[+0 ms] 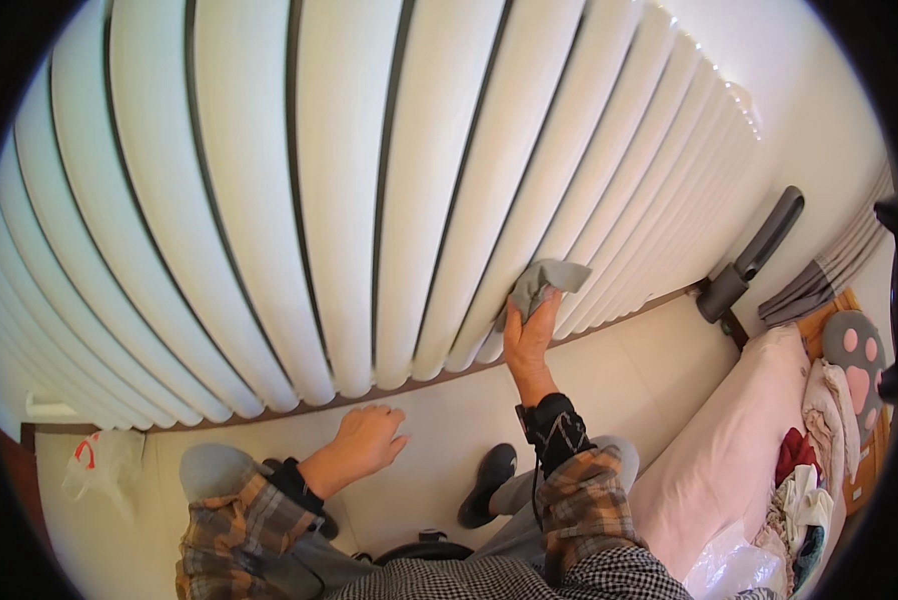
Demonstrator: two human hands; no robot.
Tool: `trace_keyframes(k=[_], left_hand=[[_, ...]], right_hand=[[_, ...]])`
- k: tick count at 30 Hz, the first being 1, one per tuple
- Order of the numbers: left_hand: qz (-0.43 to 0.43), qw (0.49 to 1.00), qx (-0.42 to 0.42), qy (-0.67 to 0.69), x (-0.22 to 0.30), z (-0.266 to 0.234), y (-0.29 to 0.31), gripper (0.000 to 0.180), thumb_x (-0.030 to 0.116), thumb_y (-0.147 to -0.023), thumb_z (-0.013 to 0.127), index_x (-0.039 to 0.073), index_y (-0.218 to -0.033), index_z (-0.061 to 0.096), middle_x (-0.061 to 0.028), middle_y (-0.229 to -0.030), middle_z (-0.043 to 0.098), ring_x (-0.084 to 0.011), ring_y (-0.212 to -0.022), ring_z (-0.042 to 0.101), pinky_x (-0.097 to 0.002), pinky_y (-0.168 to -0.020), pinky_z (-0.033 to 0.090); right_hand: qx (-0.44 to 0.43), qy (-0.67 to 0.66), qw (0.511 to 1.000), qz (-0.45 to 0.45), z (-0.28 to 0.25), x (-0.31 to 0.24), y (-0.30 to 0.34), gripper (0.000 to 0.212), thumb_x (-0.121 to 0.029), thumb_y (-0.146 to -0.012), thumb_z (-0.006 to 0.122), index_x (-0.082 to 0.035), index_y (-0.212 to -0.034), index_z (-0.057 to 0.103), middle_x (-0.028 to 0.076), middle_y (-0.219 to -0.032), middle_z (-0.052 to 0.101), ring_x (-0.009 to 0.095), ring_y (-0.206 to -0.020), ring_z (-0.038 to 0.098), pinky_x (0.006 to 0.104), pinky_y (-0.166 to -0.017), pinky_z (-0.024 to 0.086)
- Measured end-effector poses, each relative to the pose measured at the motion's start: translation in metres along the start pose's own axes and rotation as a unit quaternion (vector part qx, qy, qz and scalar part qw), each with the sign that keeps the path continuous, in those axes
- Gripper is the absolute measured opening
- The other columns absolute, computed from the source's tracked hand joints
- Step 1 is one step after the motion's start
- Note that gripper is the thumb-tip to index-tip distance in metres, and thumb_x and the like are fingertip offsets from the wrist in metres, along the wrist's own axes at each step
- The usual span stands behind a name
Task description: The person kneels and wipes a white radiator with a gray cloth, then stands and wipes a wooden door with a glass panel. The person uses the cloth to clean both surfaces thoroughly.
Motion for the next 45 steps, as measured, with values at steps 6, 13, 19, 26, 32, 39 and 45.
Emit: trace_keyframes(k=[6,13,19,26,32,39,45], left_hand=[[0.017,0.992,-0.111,-0.062,-0.007,0.048,0.006,0.036,0.036,-0.087,0.075,0.006,-0.104,0.066,-0.0156,-0.096,0.07,-0.0371,-0.094,0.069,-0.0517,-0.077,0.053],[0.049,0.978,-0.166,-0.116,-0.014,0.06,0.008,0.039,0.037,-0.084,0.078,0.007,-0.105,0.066,-0.0142,-0.097,0.071,-0.0356,-0.096,0.069,-0.052,-0.076,0.052],[0.08,0.976,-0.168,-0.113,0.014,0.052,0.01,0.047,0.04,-0.085,0.077,0.007,-0.116,0.064,-0.0149,-0.098,0.07,-0.036,-0.096,0.068,-0.0513,-0.081,0.052],[0.098,0.971,-0.189,-0.109,0.018,0.066,0.002,0.046,0.04,-0.086,0.077,0.008,-0.117,0.064,-0.0149,-0.098,0.07,-0.0354,-0.095,0.068,-0.0502,-0.078,0.052],[0.121,0.963,-0.204,-0.131,0.016,0.085,-0.008,0.048,0.042,-0.087,0.076,0.009,-0.119,0.063,-0.0138,-0.095,0.071,-0.0346,-0.094,0.069,-0.0497,-0.077,0.052],[0.103,0.961,-0.233,-0.103,0.003,0.091,-0.005,0.047,0.044,-0.087,0.076,0.01,-0.117,0.063,-0.0152,-0.099,0.071,-0.0362,-0.096,0.069,-0.051,-0.081,0.052],[0.071,0.956,-0.275,-0.073,-0.021,0.091,0.001,0.054,0.048,-0.093,0.069,0.011,-0.13,0.061,-0.0176,-0.107,0.071,-0.0394,-0.104,0.067,-0.0522,-0.088,0.052]], right_hand=[[0.129,0.086,0.966,-0.207,-0.037,-0.097,-0.145,0.068,-0.013,-0.093,0.072,0.01,-0.147,0.04,0.037,-0.154,0.034,0.054,-0.141,0.036,0.0516,-0.118,0.031],[0.185,-0.036,0.963,-0.193,-0.065,-0.113,-0.225,0.063,-0.014,-0.096,0.068,0.008,-0.148,0.042,0.034,-0.15,0.044,0.049,-0.143,0.039,0.0499,-0.117,0.033],[0.152,-0.016,0.982,-0.114,-0.049,-0.022,-0.101,0.05,-0.008,-0.101,0.059,0.009,-0.146,0.045,0.031,-0.152,0.044,0.048,-0.14,0.043,0.0486,-0.118,0.033],[0.184,0.012,0.976,-0.119,-0.103,-0.048,-0.225,0.061,-0.026,-0.103,0.061,0.006,-0.151,0.039,0.03,-0.152,0.041,0.045,-0.141,0.039,0.0498,-0.119,0.03],[0.207,0.087,0.948,-0.224,-0.103,-0.096,-0.269,0.058,-0.023,-0.101,0.065,0.005,-0.148,0.046,0.031,-0.147,0.047,0.045,-0.137,0.045,0.0491,-0.115,0.038],[0.272,-0.03,0.96,0.053,-0.097,0.07,-0.117,0.049,-0.014,-0.104,0.059,0.011,-0.144,0.046,0.029,-0.15,0.046,0.043,-0.139,0.045,0.0452,-0.116,0.036],[0.287,-0.001,0.957,0.049,-0.142,0.051,-0.22,0.056,-0.028,-0.105,0.057,0.01,-0.145,0.046,0.03,-0.142,0.049,0.045,-0.131,0.048,0.0482,-0.113,0.036]])
Point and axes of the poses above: each hand's wrist, its own y-axis away from the middle knuckle, its own z-axis out of the palm, x = y × z, the point moved 10 cm from there along -y, towards the middle knuckle
